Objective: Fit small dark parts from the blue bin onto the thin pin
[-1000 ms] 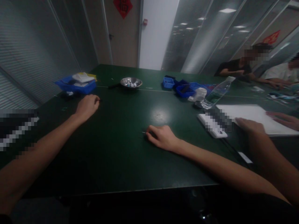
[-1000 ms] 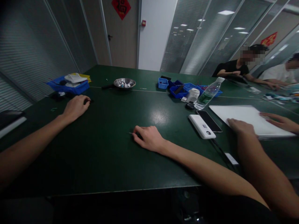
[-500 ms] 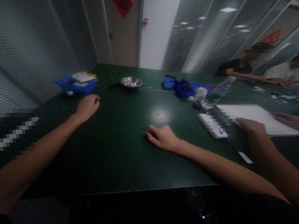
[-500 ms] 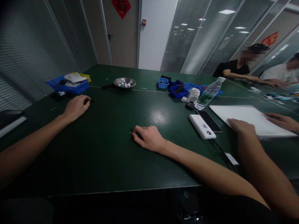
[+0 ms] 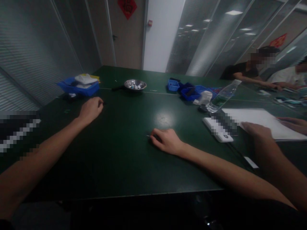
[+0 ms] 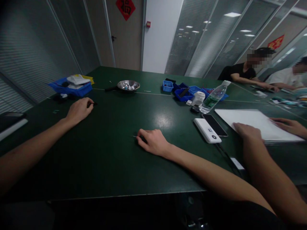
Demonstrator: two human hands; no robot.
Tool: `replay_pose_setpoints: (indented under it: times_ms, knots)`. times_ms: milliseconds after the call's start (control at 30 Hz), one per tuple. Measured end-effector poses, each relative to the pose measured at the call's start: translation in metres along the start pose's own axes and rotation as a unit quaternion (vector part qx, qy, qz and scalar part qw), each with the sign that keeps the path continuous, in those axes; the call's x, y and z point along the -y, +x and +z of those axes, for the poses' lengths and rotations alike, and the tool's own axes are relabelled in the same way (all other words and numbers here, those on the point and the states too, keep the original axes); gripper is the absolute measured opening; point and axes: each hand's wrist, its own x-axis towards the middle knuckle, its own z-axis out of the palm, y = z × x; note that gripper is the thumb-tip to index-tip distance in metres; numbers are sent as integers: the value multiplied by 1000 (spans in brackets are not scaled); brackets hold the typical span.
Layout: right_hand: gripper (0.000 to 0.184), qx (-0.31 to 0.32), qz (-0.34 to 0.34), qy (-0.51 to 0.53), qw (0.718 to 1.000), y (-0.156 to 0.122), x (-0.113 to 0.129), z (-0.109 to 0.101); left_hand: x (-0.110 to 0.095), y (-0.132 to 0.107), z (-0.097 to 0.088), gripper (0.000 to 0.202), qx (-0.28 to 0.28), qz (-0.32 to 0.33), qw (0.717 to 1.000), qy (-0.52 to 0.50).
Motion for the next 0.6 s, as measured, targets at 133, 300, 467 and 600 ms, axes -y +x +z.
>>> replay_pose_setpoints:
  times_ms: [133, 300, 467, 600]
  knots:
    - [28, -1, 2, 0, 1000, 1, -2, 1, -2, 0, -1, 28, 3, -8, 1000, -4]
    - [29, 1, -1, 5, 1000, 1, -2, 0, -3, 0, 0, 33, -3, -2, 1000, -9]
    - [28, 1, 0, 3, 1000, 1, -1, 0, -1, 0, 1, 31, 2, 7, 1000, 1]
    - [28, -2, 1, 3, 1000, 0, -1, 0, -1, -1, 2, 39, -12, 2, 1000, -4]
